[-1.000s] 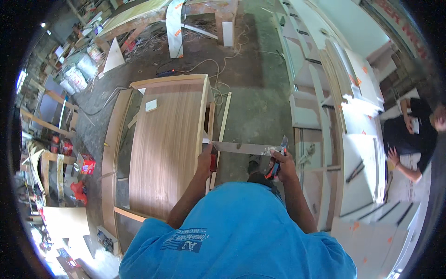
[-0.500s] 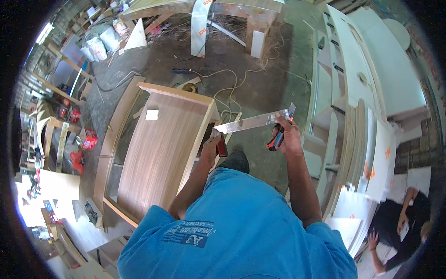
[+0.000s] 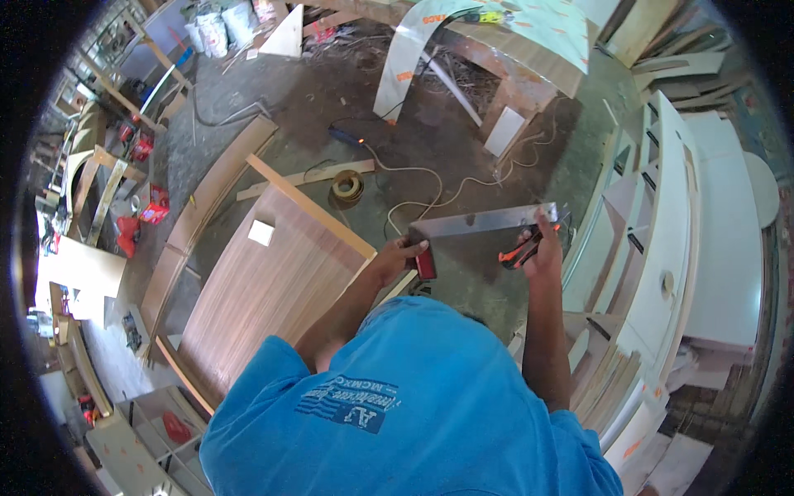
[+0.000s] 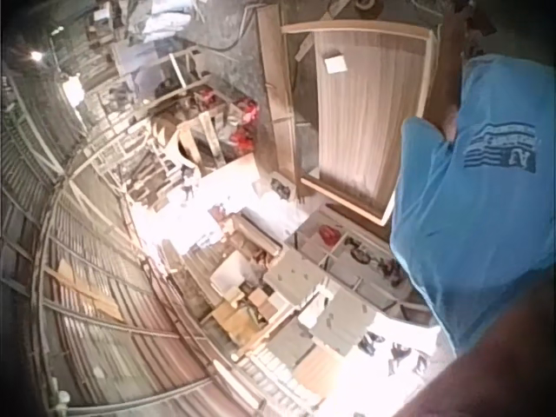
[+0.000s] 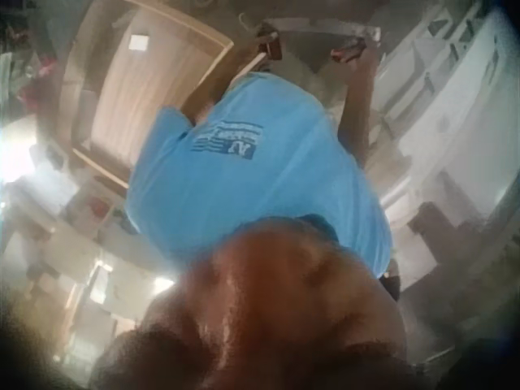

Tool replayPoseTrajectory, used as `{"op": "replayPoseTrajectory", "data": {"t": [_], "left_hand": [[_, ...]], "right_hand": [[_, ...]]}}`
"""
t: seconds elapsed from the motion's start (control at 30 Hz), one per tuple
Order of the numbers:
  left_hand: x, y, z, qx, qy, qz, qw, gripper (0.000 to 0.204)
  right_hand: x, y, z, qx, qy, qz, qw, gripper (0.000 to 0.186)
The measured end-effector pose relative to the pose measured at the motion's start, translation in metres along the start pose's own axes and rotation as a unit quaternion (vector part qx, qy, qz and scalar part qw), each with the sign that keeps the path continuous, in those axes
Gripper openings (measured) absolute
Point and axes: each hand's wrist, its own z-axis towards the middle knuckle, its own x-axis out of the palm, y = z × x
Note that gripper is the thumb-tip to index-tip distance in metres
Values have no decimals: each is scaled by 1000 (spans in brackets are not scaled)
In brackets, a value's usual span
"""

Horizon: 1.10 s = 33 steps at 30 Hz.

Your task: The person applies white sealant to the interior joints of a wooden drawer frame and then uses a metal square and a utility knife to measure and mark a wooden piece.

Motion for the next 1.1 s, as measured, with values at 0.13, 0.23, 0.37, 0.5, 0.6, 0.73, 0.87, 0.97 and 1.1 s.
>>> {"op": "replayPoseTrajectory", "data": {"t": [0.13, 0.23, 0.37, 0.5, 0.6, 0.73, 0.87, 0.97, 1.1], "left_hand": [[-6, -33, 30, 33, -27, -29, 999, 45], [-19, -41, 36, 80, -64, -74, 992, 43], [-33, -43, 42, 98, -200, -109, 969, 39], [-28, -51, 66, 215, -294, -201, 909, 34], [-17, -61, 92, 260, -366, -276, 850, 30], [-8, -76, 128, 307, -477, -327, 756, 18], [1, -70, 144, 336, -588, -298, 673, 13], [8, -59, 142, 374, -631, -254, 631, 12], [19, -53, 133, 287, -725, -241, 578, 15]], "right_hand": [[40, 1, 78, 50, 51, 12, 997, 18], [78, -20, 135, 111, 95, -8, 989, 14], [147, -57, 211, 164, 183, -112, 963, 12], [225, -87, 259, 271, 307, -204, 889, 11], [277, -100, 279, 360, 381, -290, 801, 17], [318, -102, 288, 272, 546, -383, 694, 18], [337, -104, 288, 155, 651, -448, 593, 18], [346, -109, 274, 135, 681, -467, 548, 11], [351, -117, 227, 111, 769, -478, 409, 26]]}}
